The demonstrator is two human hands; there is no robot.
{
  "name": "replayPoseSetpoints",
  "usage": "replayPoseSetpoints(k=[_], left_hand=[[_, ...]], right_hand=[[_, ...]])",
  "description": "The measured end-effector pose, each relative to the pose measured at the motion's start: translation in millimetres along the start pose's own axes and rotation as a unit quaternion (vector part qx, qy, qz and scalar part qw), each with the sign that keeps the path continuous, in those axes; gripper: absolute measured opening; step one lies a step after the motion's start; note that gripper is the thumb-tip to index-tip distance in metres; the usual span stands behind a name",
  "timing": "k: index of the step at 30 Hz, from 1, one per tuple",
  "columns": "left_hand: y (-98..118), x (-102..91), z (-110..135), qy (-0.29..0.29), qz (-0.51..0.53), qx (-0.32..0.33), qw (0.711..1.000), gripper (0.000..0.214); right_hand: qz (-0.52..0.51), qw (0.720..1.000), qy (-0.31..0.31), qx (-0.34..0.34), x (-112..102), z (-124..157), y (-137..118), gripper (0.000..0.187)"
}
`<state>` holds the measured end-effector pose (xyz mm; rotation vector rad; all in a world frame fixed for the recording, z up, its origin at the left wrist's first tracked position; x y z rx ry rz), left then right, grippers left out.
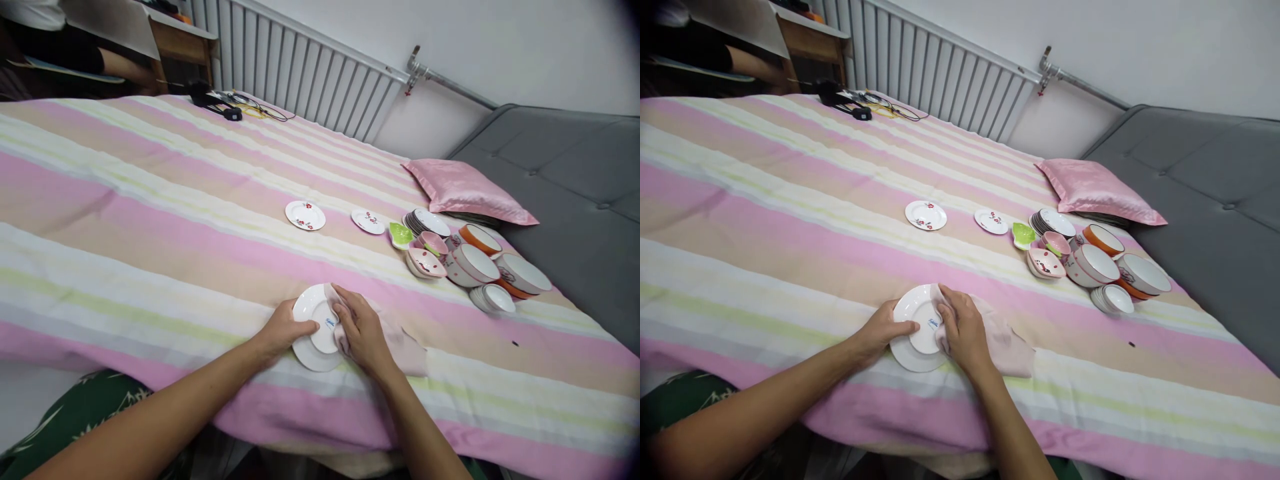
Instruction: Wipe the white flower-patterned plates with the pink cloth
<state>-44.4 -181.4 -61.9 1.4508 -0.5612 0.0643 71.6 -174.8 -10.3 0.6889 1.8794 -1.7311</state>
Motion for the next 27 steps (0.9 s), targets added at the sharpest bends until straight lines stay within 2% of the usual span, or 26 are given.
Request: replayPoseSetpoints(k=[7, 13, 17, 20, 23, 27], left_hand=[[16.1, 3.1, -1.4, 0.009, 0.071, 0.051, 0.996, 0.064], [14.1, 3.5, -2.0, -0.008, -0.049, 0.073, 0.996, 0.066], [15.5, 6.8, -2.3, -0.028, -0.086, 0.085, 0.992, 0.063], [19.3, 14.8, -2.1, -0.067, -0.093, 0.091, 0.989, 0.064], [22.4, 20.2, -1.8, -0.095, -0.103, 0.103, 0.985, 0.065], [20.9, 19.5, -2.2, -0.092, -0.096, 0.114, 0.985, 0.058]], right_hand=[[-0.018, 0.992, 0.096, 0.074, -9.1, 2.0, 15.8, 0.038], [-0.004, 0.989, 0.12, 0.091, -6.7, 8.1, 20.0, 0.042], [0.003, 0.991, 0.127, 0.035, -5.1, 10.2, 12.1, 0.043], [0.029, 0.992, 0.119, -0.029, -1.6, 12.4, -3.8, 0.043], [0.067, 0.987, 0.097, -0.107, 4.6, 18.2, -26.3, 0.044], [0.13, 0.969, 0.049, -0.206, 17.5, 31.8, -53.7, 0.046]])
Point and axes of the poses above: each hand's wrist, its own z-axis away from the middle knuckle, its own x-axis out of the palm, y = z × x, the point moved 10 cm from there along -z, towards the middle knuckle, and after that the axes turned 13 degrees about x, right-handed, at the moved point
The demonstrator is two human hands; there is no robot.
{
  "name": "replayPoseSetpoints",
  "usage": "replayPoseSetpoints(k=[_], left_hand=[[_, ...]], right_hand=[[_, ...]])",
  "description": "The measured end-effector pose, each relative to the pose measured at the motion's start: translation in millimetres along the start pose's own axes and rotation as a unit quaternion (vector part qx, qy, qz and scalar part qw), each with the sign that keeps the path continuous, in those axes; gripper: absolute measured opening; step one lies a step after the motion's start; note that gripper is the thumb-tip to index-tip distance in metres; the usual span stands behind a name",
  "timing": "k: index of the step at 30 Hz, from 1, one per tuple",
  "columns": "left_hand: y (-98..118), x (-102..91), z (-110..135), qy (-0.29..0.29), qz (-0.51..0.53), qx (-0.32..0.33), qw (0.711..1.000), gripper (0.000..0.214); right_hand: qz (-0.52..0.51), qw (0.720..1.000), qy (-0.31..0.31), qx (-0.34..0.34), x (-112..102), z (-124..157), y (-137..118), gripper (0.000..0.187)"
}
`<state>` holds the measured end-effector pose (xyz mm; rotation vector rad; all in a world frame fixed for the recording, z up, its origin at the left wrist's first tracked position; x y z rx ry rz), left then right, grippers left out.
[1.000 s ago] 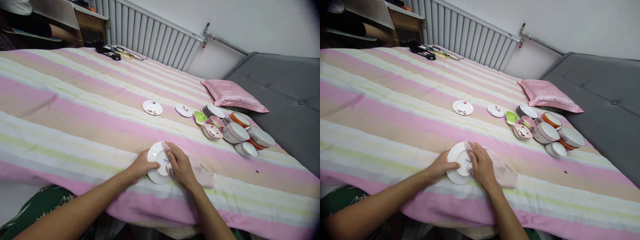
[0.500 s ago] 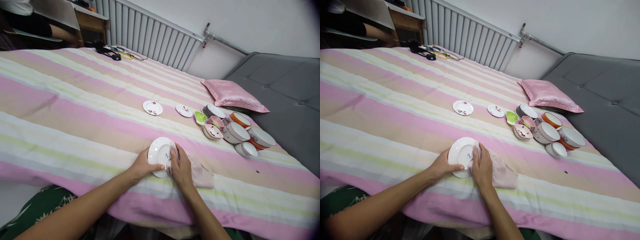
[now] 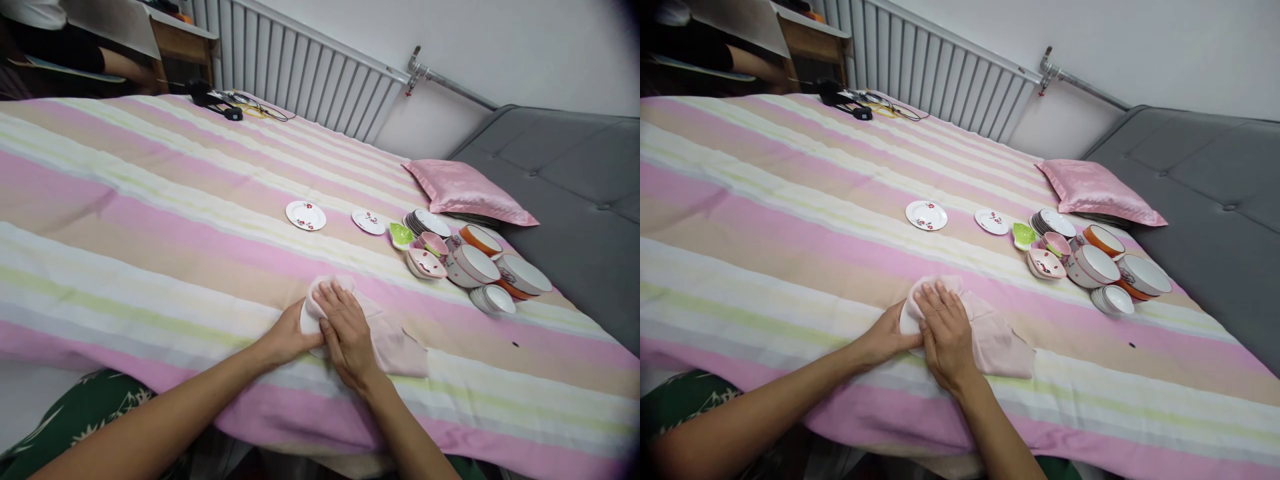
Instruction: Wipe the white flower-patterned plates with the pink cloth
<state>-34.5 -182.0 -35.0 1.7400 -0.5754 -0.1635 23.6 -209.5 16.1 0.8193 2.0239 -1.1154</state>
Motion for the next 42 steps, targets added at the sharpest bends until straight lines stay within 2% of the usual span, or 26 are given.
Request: replayPoseSetpoints(k=[3, 7, 11, 15, 18, 21, 27, 31, 35, 42], left_hand=[[0.4, 2.5, -0.3, -0.009, 0.0, 0.011, 1.0, 0.051], [3.3, 6.0, -1.0, -0.018, -0.001, 0.021, 1.0, 0.047], [-0.5, -1.0, 0.2, 0.02, -0.002, 0.0, 1.0, 0.049], [2.4, 0.3, -0.1, -0.001, -0.005, -0.009, 1.0, 0.06], [3.2, 0.5, 0.1, -0.007, 0.007, -0.019, 1.0, 0.066], [1.5, 0.6, 0.7, -0.007, 0.001, -0.018, 1.0, 0.066], [3.0, 2.3, -0.5, 0.008, 0.003, 0.01, 1.0, 0.049], [7.9, 6.7, -1.9, -0.014, -0.009, 0.031, 0.999, 0.039], [2.3, 1.9, -0.4, 0.009, -0.003, 0.02, 1.0, 0.05], [-6.0, -2.1, 1.6, 0.018, 0.01, -0.013, 1.0, 0.06]], right_hand=[[0.012, 0.997, -0.029, -0.067, 2.5, 5.5, -19.4, 0.044], [0.017, 0.995, -0.048, -0.082, 3.7, 6.8, -25.4, 0.043], [0.026, 0.999, -0.028, -0.03, 1.0, -1.3, -10.5, 0.044], [-0.004, 0.998, 0.006, 0.069, -4.6, -8.2, 19.3, 0.042], [-0.028, 0.995, 0.02, 0.098, -6.9, -8.1, 31.0, 0.042], [-0.026, 0.997, 0.02, 0.067, -6.9, -6.7, 23.6, 0.042], [0.019, 0.997, -0.031, -0.068, 2.3, 0.7, -19.6, 0.04], [0.023, 0.994, -0.051, -0.09, 3.9, 3.2, -28.7, 0.041], [0.042, 0.995, -0.05, -0.071, 4.3, -1.0, -20.2, 0.043], [0.042, 0.997, -0.055, 0.032, 0.1, -12.8, 18.3, 0.046]])
Point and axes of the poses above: each hand's wrist, its own z-axis away from the middle knuckle, its own x-axis out of the palm, y = z × x, the point moved 10 cm from there along -z, towards the middle knuckle, and after that the axes turned 13 degrees about x, right-handed, at the moved point
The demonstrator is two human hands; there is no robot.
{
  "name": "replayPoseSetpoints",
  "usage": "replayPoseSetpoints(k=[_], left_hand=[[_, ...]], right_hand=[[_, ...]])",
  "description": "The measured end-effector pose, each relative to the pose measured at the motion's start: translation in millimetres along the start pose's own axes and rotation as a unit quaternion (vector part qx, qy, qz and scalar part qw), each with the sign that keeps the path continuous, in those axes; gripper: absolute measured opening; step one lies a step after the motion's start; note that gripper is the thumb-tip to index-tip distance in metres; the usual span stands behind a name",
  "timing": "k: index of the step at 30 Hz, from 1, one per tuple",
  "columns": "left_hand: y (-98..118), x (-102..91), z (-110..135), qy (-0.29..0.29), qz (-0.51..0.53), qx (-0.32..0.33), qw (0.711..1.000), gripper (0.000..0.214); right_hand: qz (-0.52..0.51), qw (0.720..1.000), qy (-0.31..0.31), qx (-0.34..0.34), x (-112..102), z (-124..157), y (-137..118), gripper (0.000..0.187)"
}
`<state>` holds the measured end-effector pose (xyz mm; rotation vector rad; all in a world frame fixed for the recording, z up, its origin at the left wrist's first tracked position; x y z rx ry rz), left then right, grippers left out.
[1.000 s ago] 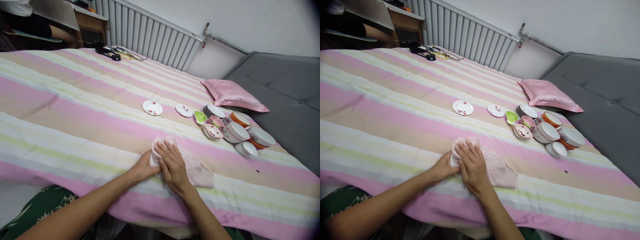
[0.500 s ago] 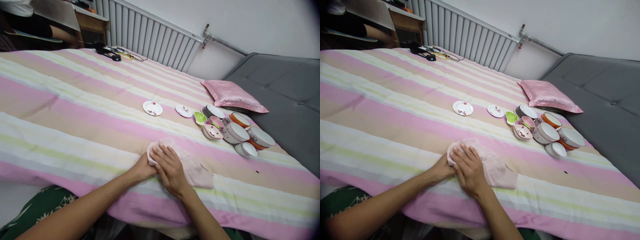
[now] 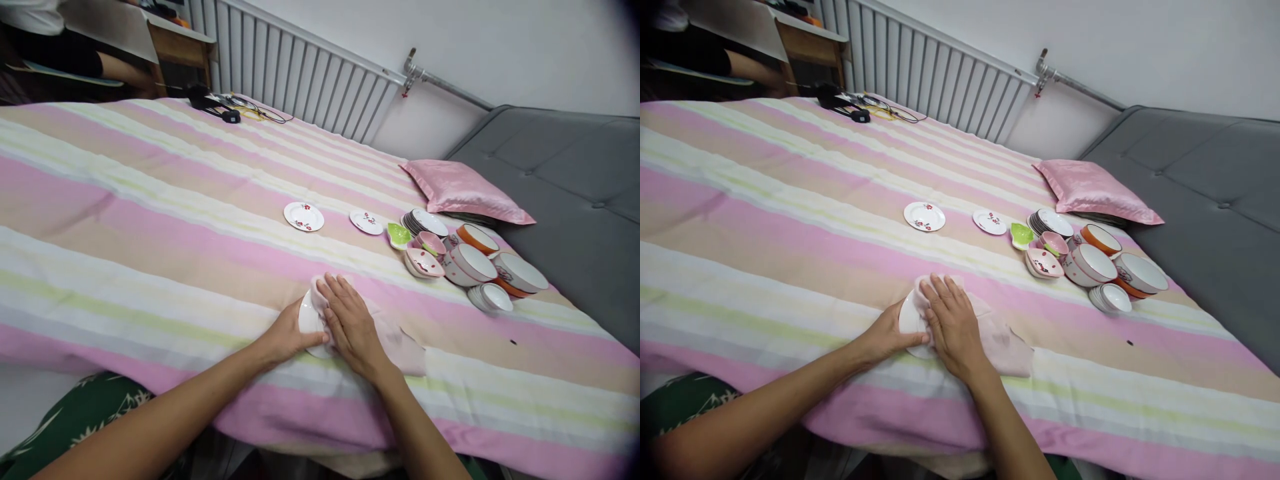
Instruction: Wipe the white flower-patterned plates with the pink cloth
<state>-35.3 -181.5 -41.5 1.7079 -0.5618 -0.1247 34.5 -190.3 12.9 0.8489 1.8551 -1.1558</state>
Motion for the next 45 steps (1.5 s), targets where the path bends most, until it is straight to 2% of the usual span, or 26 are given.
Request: replayPoseSetpoints(k=[8, 12, 16, 24, 28, 31, 34, 37, 38, 40, 43, 45], left_hand=[[-4.7, -2.6, 1.7, 0.016, 0.043, -0.027, 0.999, 0.062], [-8.0, -8.8, 3.3, 0.059, 0.075, -0.054, 0.994, 0.061], [-6.1, -14.3, 5.1, 0.104, 0.125, -0.062, 0.985, 0.062], [-2.6, -15.7, 5.7, 0.117, 0.177, -0.054, 0.976, 0.052], [-2.5, -19.0, 3.3, 0.142, 0.18, -0.042, 0.973, 0.051], [-8.3, -24.1, 5.1, 0.169, 0.153, -0.052, 0.972, 0.05], [-14.0, -22.9, 7.4, 0.152, 0.103, -0.074, 0.98, 0.049], [-14.3, -14.9, 7.2, 0.093, 0.047, -0.08, 0.991, 0.045], [-13.8, -11.6, 6.8, 0.071, 0.034, -0.078, 0.994, 0.044], [-12.7, -6.2, 6.1, 0.036, 0.016, -0.072, 0.997, 0.042], [-10.6, -1.9, 4.9, 0.009, 0.01, -0.057, 0.998, 0.041], [-9.2, -0.4, 4.1, 0.003, 0.012, -0.048, 0.999, 0.043]], right_hand=[[-0.081, 0.99, -0.029, 0.11, 6.0, -0.2, 40.5, 0.047], [-0.116, 0.98, -0.028, 0.16, 8.1, -0.2, 53.5, 0.043], [-0.123, 0.976, -0.013, 0.181, 5.6, -0.3, 51.9, 0.037], [-0.074, 0.972, 0.013, 0.223, 4.4, 6.0, 46.3, 0.035], [-0.062, 0.972, 0.029, 0.224, 3.6, 9.2, 47.8, 0.036], [-0.053, 0.965, 0.038, 0.254, 0.5, 10.9, 57.1, 0.035], [-0.045, 0.95, 0.07, 0.301, -9.2, 14.4, 69.2, 0.042], [-0.07, 0.938, 0.113, 0.32, -18.7, 18.7, 72.9, 0.044], [-0.081, 0.939, 0.121, 0.312, -19.4, 18.9, 70.5, 0.043], [-0.096, 0.955, 0.126, 0.251, -17.5, 15.6, 56.5, 0.039], [-0.089, 0.985, 0.106, 0.101, -8.3, 10.4, 21.0, 0.04], [-0.067, 0.995, 0.077, 0.02, -0.8, 10.6, -0.8, 0.042]])
Point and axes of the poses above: each hand's wrist, its own z-axis away from the middle knuckle, its own x-axis out of the palm, y = z × x, the point moved 10 cm from there along -z, towards the middle knuckle, and after that the axes turned 13 degrees about x, right-handed, at the moved point
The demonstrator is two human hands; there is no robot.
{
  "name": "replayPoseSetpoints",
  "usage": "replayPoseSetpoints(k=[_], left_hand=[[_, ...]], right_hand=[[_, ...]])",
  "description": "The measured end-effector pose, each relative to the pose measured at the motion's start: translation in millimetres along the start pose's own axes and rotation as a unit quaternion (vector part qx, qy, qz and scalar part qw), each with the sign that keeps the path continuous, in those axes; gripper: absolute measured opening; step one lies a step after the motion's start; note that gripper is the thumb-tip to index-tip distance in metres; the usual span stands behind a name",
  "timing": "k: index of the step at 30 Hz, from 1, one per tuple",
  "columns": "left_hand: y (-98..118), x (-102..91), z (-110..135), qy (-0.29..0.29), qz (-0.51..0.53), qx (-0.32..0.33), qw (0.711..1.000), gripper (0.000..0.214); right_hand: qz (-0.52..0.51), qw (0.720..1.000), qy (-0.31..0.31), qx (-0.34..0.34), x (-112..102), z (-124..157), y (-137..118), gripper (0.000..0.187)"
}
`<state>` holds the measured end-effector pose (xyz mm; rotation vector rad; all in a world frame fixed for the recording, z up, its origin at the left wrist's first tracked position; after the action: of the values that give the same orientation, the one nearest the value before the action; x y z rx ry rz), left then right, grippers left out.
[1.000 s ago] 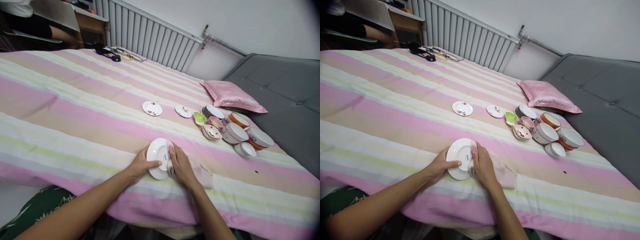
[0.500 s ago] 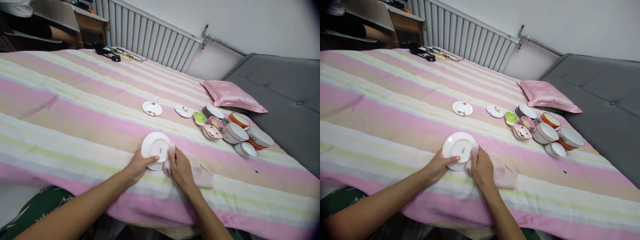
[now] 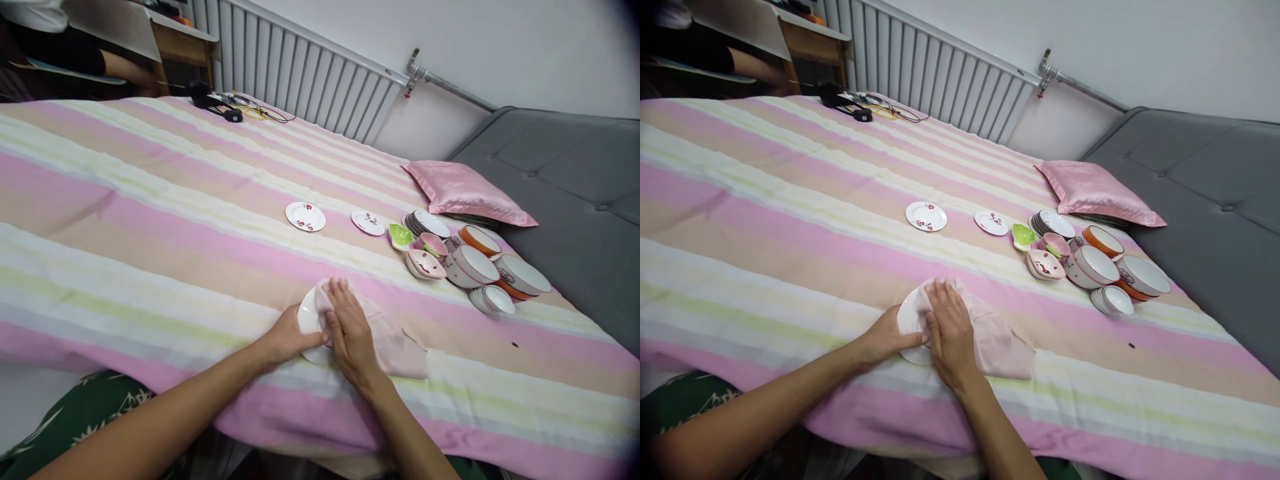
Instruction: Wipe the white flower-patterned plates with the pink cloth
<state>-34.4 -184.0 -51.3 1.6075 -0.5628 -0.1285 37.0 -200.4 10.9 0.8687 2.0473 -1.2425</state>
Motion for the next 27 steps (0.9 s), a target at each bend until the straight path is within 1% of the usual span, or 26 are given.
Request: replayPoseSetpoints(k=[2, 4, 6, 8, 11, 17, 19, 21, 25, 27], left_hand=[[4.5, 1.8, -1.1, -0.007, 0.0, 0.021, 1.0, 0.047], [12.6, 3.0, -2.6, -0.012, -0.016, 0.055, 0.998, 0.049], [19.7, 4.2, -3.5, -0.016, -0.038, 0.082, 0.996, 0.046], [22.3, 5.0, -3.9, -0.015, -0.041, 0.086, 0.995, 0.044], [21.1, 6.7, -3.4, -0.016, -0.015, 0.077, 0.997, 0.047], [3.0, 3.7, -0.3, -0.014, -0.002, 0.006, 1.0, 0.046], [2.3, 3.9, 0.2, -0.014, 0.007, 0.0, 1.0, 0.047], [5.0, 4.1, 0.3, -0.009, 0.013, 0.005, 1.0, 0.047], [19.9, 6.6, -1.5, -0.003, 0.013, 0.047, 0.999, 0.049], [24.9, 6.5, -2.3, 0.003, 0.004, 0.056, 0.998, 0.049]], right_hand=[[0.019, 0.997, -0.033, -0.063, 6.3, 4.2, -18.1, 0.041], [0.033, 0.991, -0.061, -0.112, 8.6, 9.1, -33.8, 0.04], [0.04, 0.986, -0.079, -0.139, 8.3, 12.5, -44.1, 0.039], [0.046, 0.985, -0.088, -0.144, 7.5, 12.7, -47.1, 0.039], [0.061, 0.988, -0.08, -0.115, 6.1, 7.3, -37.8, 0.04], [0.063, 0.996, -0.061, 0.02, 3.4, -4.2, 3.3, 0.039], [0.068, 0.995, -0.064, 0.03, 3.9, -3.7, 6.2, 0.039], [0.081, 0.994, -0.073, 0.01, 5.9, -1.7, 0.1, 0.04], [0.094, 0.987, -0.098, -0.081, 10.4, 6.0, -26.7, 0.043], [0.091, 0.982, -0.11, -0.12, 11.5, 9.8, -37.9, 0.043]])
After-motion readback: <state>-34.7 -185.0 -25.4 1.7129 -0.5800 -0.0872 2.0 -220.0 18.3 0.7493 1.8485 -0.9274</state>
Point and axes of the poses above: each hand's wrist, its own z-axis away from the middle knuckle, its own x-axis out of the palm, y = z × x, the point moved 10 cm from there along -z, towards the middle knuckle, and after that the axes turned 13 degrees about x, right-handed, at the moved point
